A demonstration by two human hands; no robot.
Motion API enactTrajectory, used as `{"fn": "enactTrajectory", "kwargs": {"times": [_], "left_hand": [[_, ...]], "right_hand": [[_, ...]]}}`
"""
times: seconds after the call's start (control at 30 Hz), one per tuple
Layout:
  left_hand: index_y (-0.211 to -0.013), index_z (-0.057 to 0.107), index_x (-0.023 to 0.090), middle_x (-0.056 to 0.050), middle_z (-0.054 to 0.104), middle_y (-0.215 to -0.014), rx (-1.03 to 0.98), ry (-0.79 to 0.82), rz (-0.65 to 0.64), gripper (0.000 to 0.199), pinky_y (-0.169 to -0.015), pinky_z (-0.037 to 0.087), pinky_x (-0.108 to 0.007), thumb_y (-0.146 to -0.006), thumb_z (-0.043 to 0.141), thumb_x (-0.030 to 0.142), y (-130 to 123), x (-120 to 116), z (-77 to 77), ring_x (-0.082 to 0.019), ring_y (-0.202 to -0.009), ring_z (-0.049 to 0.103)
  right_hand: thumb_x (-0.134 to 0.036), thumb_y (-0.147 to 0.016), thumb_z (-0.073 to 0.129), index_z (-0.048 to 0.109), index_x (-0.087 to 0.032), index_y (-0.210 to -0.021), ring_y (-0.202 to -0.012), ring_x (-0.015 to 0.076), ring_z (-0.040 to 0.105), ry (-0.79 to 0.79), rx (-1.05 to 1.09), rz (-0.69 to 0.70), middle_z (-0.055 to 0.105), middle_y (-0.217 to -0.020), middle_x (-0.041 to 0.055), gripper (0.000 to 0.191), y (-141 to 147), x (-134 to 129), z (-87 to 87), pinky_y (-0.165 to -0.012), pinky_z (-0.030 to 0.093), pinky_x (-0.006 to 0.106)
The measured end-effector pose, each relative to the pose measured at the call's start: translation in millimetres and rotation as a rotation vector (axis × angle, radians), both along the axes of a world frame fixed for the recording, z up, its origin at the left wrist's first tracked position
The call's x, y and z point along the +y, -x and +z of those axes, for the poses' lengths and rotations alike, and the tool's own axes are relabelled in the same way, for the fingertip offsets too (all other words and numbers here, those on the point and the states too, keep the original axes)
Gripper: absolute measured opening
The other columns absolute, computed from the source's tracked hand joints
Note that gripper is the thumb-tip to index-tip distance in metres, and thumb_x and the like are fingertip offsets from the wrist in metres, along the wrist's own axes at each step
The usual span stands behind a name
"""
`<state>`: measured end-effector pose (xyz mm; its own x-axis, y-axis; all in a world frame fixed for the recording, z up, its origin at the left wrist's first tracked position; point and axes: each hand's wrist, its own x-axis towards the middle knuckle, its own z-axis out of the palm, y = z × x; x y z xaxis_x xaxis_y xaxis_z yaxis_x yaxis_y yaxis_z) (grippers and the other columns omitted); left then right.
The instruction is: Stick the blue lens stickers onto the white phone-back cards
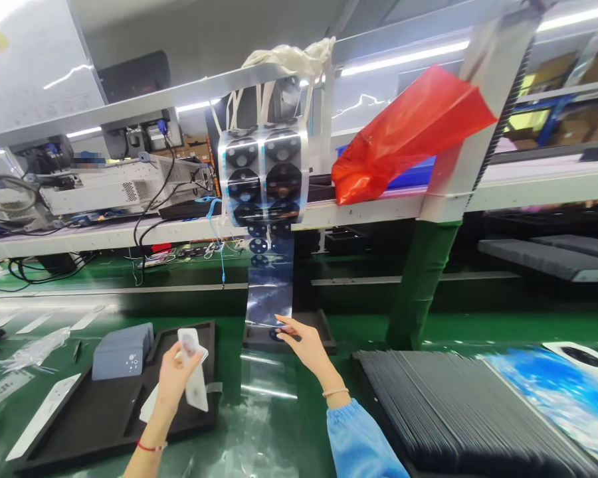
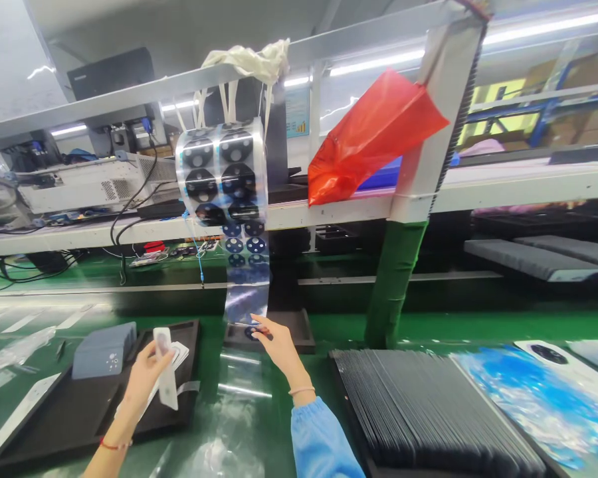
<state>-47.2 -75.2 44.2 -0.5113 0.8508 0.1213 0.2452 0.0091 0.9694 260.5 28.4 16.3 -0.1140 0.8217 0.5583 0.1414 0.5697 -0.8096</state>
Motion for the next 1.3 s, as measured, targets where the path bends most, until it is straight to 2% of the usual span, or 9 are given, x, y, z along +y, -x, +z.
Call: {"fn": "enactTrajectory", "kwargs": {"times": [0.13,0.3,0.47,0.63,0.73,0.87,1.0,1.17,1.3], "left_hand": [[-0.114,0.072,0.015,-0.011,0.071,-0.104,-0.284,-0.05,-0.394,0.069,-0.079,0.053,-0.034,-0.064,0.082,0.061,-54,14,31.2,-0.018,-0.077,0.063],[-0.106,0.079,0.012,-0.011,0.072,-0.092,-0.549,-0.052,-0.681,0.071,-0.072,0.052,-0.03,-0.061,0.085,0.067,-99,29,54.6,-0.016,-0.07,0.059],[-0.11,0.079,0.013,-0.013,0.073,-0.104,-0.717,-0.057,-0.658,0.069,-0.072,0.053,-0.027,-0.067,0.083,0.067,-108,35,55.4,-0.012,-0.069,0.057],[-0.104,0.075,0.013,-0.012,0.071,-0.108,-0.719,-0.072,-0.466,0.053,-0.071,0.055,-0.029,-0.079,0.075,0.06,-103,41,52.4,-0.013,-0.069,0.059],[-0.102,0.068,0.015,-0.01,0.069,-0.107,-0.617,-0.094,-0.284,0.049,-0.073,0.054,-0.031,-0.076,0.079,0.056,-102,44,48.4,-0.016,-0.075,0.063],[-0.102,0.056,0.02,-0.003,0.07,-0.089,-0.43,-0.129,-0.179,0.061,-0.074,0.049,-0.028,-0.059,0.094,0.043,-112,36,44.9,-0.019,-0.08,0.065],[-0.096,0.055,0.021,-0.003,0.073,-0.082,-0.25,-0.102,-0.365,0.057,-0.067,0.048,-0.027,-0.061,0.094,0.044,-135,12,49.9,-0.019,-0.072,0.066],[-0.107,0.058,0.021,-0.006,0.073,-0.095,-0.164,-0.176,-0.53,0.045,-0.063,0.047,-0.026,-0.087,0.068,0.06,-157,-16,55.6,-0.019,-0.075,0.066],[-0.121,0.056,0.021,-0.004,0.072,-0.084,-0.278,-0.209,-0.592,0.047,-0.055,0.045,-0.024,-0.098,0.049,0.061,-161,-30,54.5,-0.016,-0.061,0.061]], "right_hand": [[-0.027,-0.092,0.063,0.08,-0.026,-0.106,-0.079,0.0235,0.075,-0.135,-0.037,0.017,0.078,-0.088,0.0062,0.023,-2,-16,21.6,-0.079,0.063,0.038],[-0.021,-0.098,0.054,0.082,-0.028,-0.105,-0.078,0.0198,0.072,-0.315,-0.106,-0.017,0.07,-0.087,0.0059,0.029,-13,-35,44.2,-0.075,0.062,0.034],[-0.014,-0.098,0.054,0.082,-0.03,-0.1,-0.093,0.0209,0.07,-0.517,-0.269,-0.155,0.066,-0.105,0.0087,0.032,-15,-48,56.4,-0.08,0.063,0.035],[-0.015,-0.094,0.065,0.08,-0.029,-0.08,-0.126,0.035,0.058,-0.679,-0.389,-0.332,0.065,-0.133,0.0105,0.025,-9,-67,75.3,-0.099,0.054,0.055],[-0.025,-0.093,0.071,0.078,-0.03,-0.081,-0.108,0.03,0.069,-0.522,-0.209,-0.187,0.077,-0.106,0.0061,0.015,-7,-84,87.6,-0.1,0.054,0.054],[-0.037,-0.083,0.08,0.076,-0.025,-0.078,-0.071,0.0214,0.072,-0.056,0.179,-0.142,0.075,-0.074,0.002,0.014,-4,-99,95.4,-0.072,0.062,0.035],[-0.045,-0.069,0.09,0.073,-0.02,-0.073,-0.064,0.0191,0.07,0.201,0.415,-0.1,0.073,-0.069,0.0021,0.03,3,-106,96.0,-0.063,0.061,0.029],[-0.045,-0.068,0.09,0.073,-0.02,-0.071,-0.064,0.0184,0.07,0.239,0.421,-0.14,0.073,-0.069,0.0027,0.031,11,-112,97.3,-0.061,0.059,0.028],[-0.044,-0.07,0.089,0.073,-0.02,-0.069,-0.061,0.0177,0.069,0.228,0.375,-0.152,0.072,-0.066,0.0023,0.028,11,-120,100.0,-0.058,0.059,0.025]]}}
